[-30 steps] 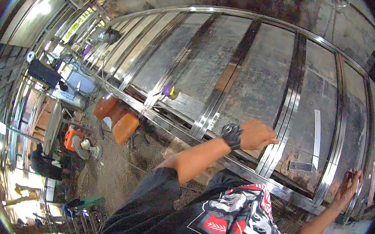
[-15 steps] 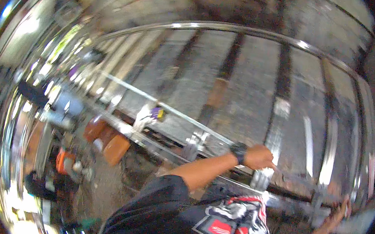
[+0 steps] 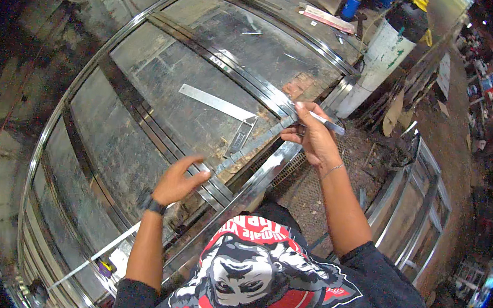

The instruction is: The person uses a try square and a marker to draw lines on metal frame components laid on a workbench. The person repeatedly positions the square, draws along its edge, and repositions it to mark multiple sections of the frame.

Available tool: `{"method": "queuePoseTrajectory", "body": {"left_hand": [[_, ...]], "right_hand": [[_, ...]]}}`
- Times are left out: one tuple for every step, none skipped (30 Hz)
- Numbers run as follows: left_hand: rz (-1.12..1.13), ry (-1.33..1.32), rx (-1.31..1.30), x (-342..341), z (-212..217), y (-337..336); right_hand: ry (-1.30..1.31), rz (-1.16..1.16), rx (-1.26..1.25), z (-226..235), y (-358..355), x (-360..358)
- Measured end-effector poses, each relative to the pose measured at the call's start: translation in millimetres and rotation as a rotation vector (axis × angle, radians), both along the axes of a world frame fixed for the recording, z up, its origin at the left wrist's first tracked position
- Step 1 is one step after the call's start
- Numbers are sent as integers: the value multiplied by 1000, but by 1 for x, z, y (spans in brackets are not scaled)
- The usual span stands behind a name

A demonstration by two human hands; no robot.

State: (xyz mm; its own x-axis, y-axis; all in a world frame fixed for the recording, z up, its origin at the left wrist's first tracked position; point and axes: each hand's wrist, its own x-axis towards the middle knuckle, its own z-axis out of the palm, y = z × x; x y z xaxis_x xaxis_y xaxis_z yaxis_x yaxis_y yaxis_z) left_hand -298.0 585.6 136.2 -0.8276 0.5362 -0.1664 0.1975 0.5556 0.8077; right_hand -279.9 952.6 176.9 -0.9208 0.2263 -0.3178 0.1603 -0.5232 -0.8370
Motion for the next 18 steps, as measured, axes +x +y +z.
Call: {"method": "queuePoseTrajectory", "body": {"left_hand": [[45, 49, 68, -2, 3, 29], [43, 67, 153, -4, 5, 53], [39, 86, 240, -7, 7, 75], [13, -55, 250, -10, 11, 93], [-14, -200, 259, -13, 17, 110], [-41, -345, 271, -15, 23, 121], [-94, -482, 288, -17, 30, 128], [-81, -416, 276, -16, 30, 131], [-67, -351, 263, -12, 28, 133], [-50, -283, 243, -9, 30, 133], [20, -245, 171, -2, 39, 133], [48, -128, 159, 4, 41, 134], [79, -12, 145, 12, 41, 134], [110, 103, 128, 18, 42, 134], [144, 118, 95, 24, 44, 135], [168, 132, 66, 27, 47, 139], [192, 146, 36, 29, 50, 142], [208, 175, 25, 32, 52, 143]], "right_hand": [[2, 21, -22, -4, 2, 2], [3, 49, -19, -1, 0, 3], [3, 77, -14, 2, -1, 6], [1, 104, -7, 4, 0, 8], [11, 152, 7, 2, 3, 8], [22, 169, 21, -1, 7, 7], [38, 177, 35, -4, 11, 7], [55, 187, 50, -6, 15, 7], [66, 216, 60, -5, 21, 8], [78, 194, 138, -3, 25, 8], [91, 173, 216, -1, 30, 7], [105, 151, 295, 2, 35, 8], [137, 155, 371, 11, 39, 11], [192, 175, 409, 13, 42, 13], [249, 196, 447, 13, 44, 16], [304, 208, 488, 13, 49, 17], [327, 232, 518, 13, 52, 16], [361, 238, 545, 13, 51, 17]]}}
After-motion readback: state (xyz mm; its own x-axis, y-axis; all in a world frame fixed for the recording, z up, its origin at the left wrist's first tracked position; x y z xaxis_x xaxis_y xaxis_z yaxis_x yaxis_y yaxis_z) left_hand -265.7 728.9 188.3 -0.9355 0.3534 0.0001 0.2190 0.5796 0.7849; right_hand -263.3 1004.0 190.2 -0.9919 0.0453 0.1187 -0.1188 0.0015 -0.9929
